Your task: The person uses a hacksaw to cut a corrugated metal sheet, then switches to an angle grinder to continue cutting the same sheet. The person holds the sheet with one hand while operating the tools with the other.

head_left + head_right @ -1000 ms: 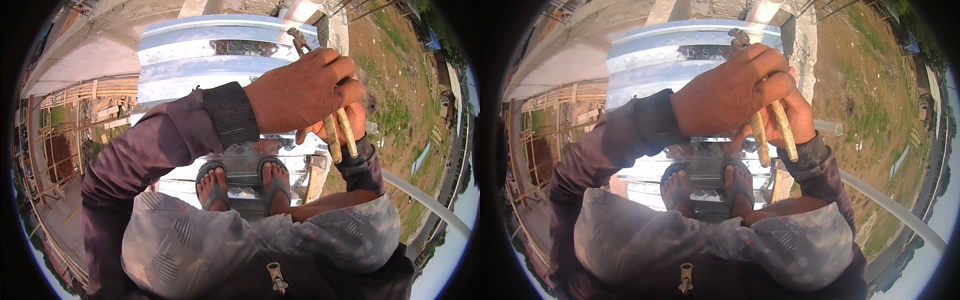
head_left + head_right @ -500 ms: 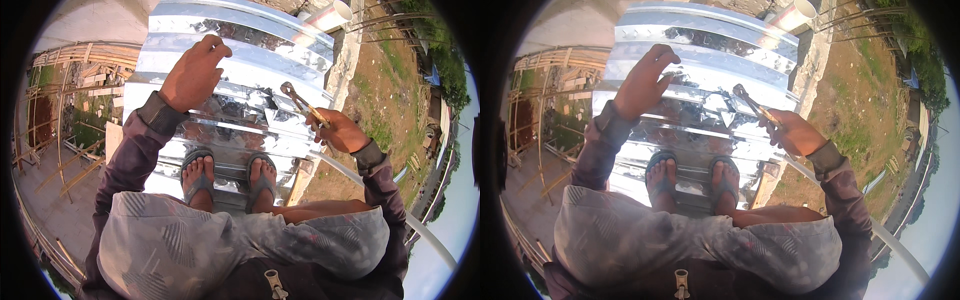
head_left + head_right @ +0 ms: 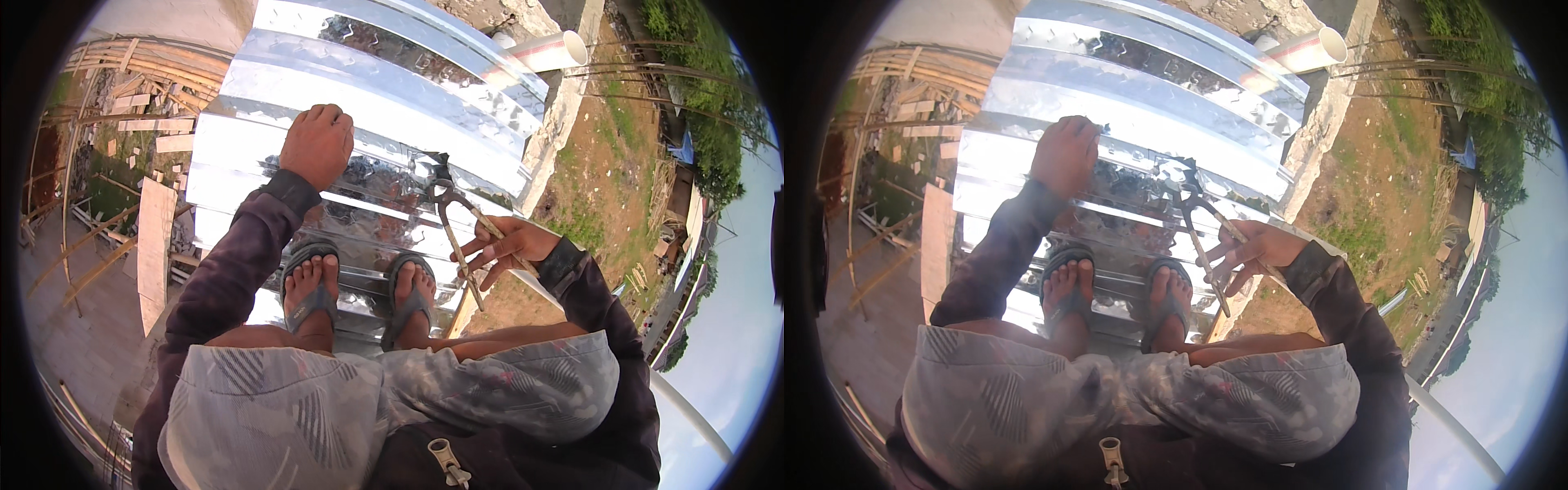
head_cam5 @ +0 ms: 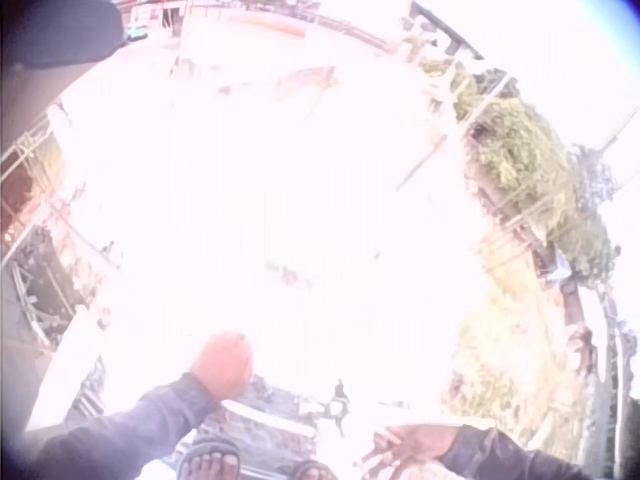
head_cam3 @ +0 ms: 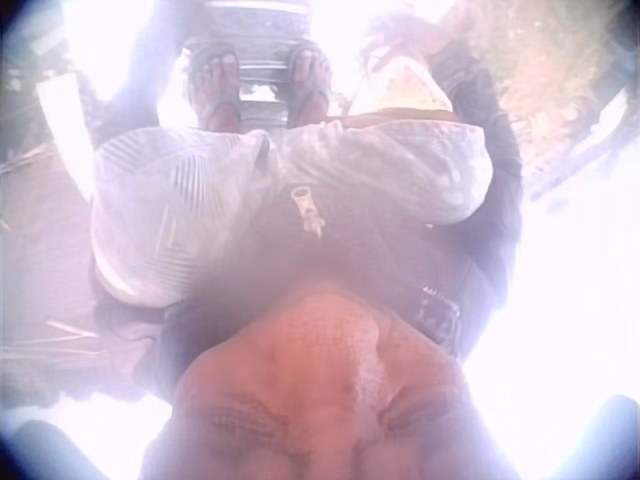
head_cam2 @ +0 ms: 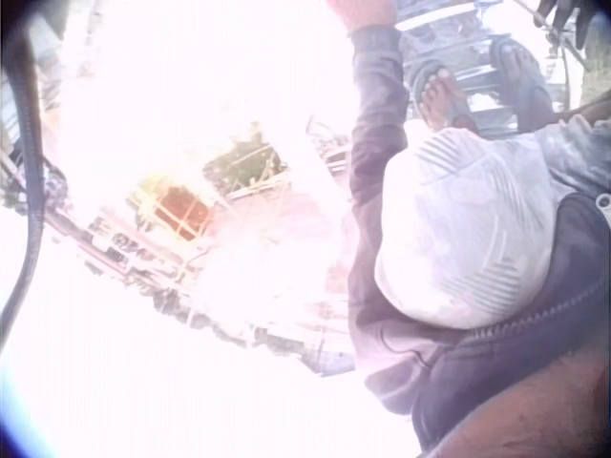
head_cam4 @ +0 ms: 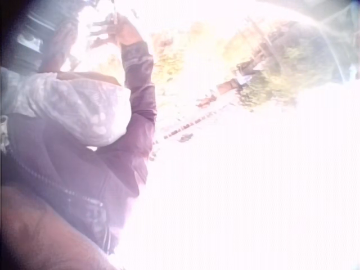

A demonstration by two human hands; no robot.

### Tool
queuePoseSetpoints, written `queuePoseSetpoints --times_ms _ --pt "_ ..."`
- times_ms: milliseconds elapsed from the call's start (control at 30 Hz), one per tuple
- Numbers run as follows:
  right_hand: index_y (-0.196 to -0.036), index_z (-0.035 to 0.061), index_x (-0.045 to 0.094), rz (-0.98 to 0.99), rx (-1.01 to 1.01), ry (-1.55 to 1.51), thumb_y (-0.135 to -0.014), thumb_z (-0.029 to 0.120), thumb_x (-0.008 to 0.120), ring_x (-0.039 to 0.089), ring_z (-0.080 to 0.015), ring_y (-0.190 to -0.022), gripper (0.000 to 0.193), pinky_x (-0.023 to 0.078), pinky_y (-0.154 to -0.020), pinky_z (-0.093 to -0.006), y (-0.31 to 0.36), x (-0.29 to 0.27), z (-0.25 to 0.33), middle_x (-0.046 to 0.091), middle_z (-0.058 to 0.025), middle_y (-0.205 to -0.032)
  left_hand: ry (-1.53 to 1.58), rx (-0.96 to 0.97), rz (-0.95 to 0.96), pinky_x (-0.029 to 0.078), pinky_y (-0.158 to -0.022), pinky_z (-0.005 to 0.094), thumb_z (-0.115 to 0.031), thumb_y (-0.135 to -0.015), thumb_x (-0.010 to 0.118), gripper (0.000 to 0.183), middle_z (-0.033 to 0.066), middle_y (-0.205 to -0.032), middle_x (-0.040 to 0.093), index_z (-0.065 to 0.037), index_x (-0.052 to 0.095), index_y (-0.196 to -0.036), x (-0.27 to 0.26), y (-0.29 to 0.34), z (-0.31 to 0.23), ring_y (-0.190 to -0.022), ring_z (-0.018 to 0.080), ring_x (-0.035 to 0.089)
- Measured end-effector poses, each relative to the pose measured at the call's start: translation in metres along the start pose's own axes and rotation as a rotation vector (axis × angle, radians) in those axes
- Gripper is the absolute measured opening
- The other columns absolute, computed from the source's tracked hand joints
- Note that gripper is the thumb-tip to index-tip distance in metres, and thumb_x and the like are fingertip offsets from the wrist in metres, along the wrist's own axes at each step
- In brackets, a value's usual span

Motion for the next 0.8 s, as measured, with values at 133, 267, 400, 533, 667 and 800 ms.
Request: queuePoseSetpoints --times_ms 133,267,400,533,667,800 --pt "-0.101 0.0058 0.046 0.011 -0.006 -0.045 -0.095 -0.001 0.055 0.07 -0.0364 -0.106 0.013 0.066 -0.079 -0.0494 -0.002 0.004 -0.001 0.058 -0.0302 -0.13 -0.011 0.001 -0.021 0.048 -0.091 0.0418 -0.018 -0.094 0.057 0.016 0.0093 -0.103 0.064 -0.004 0.066 -0.096 -0.001 0.001 0.0 -0.104 0.0275 0.059" --pt "-0.107 0.0053 0.049 0.085 0.061 -0.021 -0.101 0.006 0.053 0.06 -0.0483 -0.122 0.008 0.064 -0.081 -0.0571 -0.001 -0.014 0.003 0.054 -0.0335 -0.136 -0.043 -0.011 -0.005 0.047 -0.092 0.0414 -0.018 -0.093 0.057 0.016 0.0092 -0.101 0.063 -0.005 0.065 -0.096 -0.002 -0.002 -0.004 -0.102 0.0276 0.059" --pt "-0.102 0.0058 0.046 0.091 0.204 0.053 -0.1 0.007 0.056 0.063 -0.0466 -0.118 0.01 0.065 -0.076 -0.058 0.0 -0.02 0.031 0.057 -0.0336 -0.132 -0.051 0.008 -0.036 0.047 -0.092 0.0414 -0.018 -0.093 0.056 0.016 0.009 -0.099 0.062 -0.005 0.065 -0.097 0.0 -0.001 -0.002 -0.101 0.0272 0.059" --pt "-0.103 0.0058 0.044 0.188 0.374 0.257 -0.1 0.008 0.057 0.065 -0.0443 -0.115 0.014 0.065 -0.074 -0.0615 -0.003 -0.012 0.073 0.058 -0.0324 -0.129 -0.069 -0.002 -0.031 0.047 -0.092 0.0416 -0.017 -0.093 0.056 0.016 0.0092 -0.099 0.062 -0.005 0.065 -0.097 -0.01 0.0 0.0 -0.101 0.027 0.059" --pt "-0.107 0.0049 0.045 0.247 0.563 0.534 -0.098 0.01 0.059 0.068 -0.0401 -0.111 0.018 0.063 -0.074 -0.0652 -0.017 -0.031 0.096 0.061 -0.0305 -0.126 -0.052 -0.001 -0.042 0.047 -0.091 0.0416 -0.018 -0.093 0.057 0.015 0.0094 -0.097 0.062 -0.005 0.065 -0.096 -0.002 -0.002 -0.002 -0.1 0.0272 0.059" --pt "-0.107 0.0036 0.042 0.308 0.789 0.682 -0.101 0.005 0.051 0.065 -0.0431 -0.116 0.011 0.063 -0.076 -0.0633 -0.03 -0.027 0.117 0.061 -0.031 -0.128 -0.044 -0.006 -0.079 0.047 -0.092 0.0416 -0.018 -0.092 0.058 0.015 0.0095 -0.096 0.062 -0.005 0.066 -0.094 0.004 -0.001 0.001 -0.099 0.0273 0.06"
Point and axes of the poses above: each hand's wrist, its own y-axis away from the middle knuckle, its own x-axis out of the palm, z = x × y, the point moved 6 cm from there along -y, towards the middle knuckle
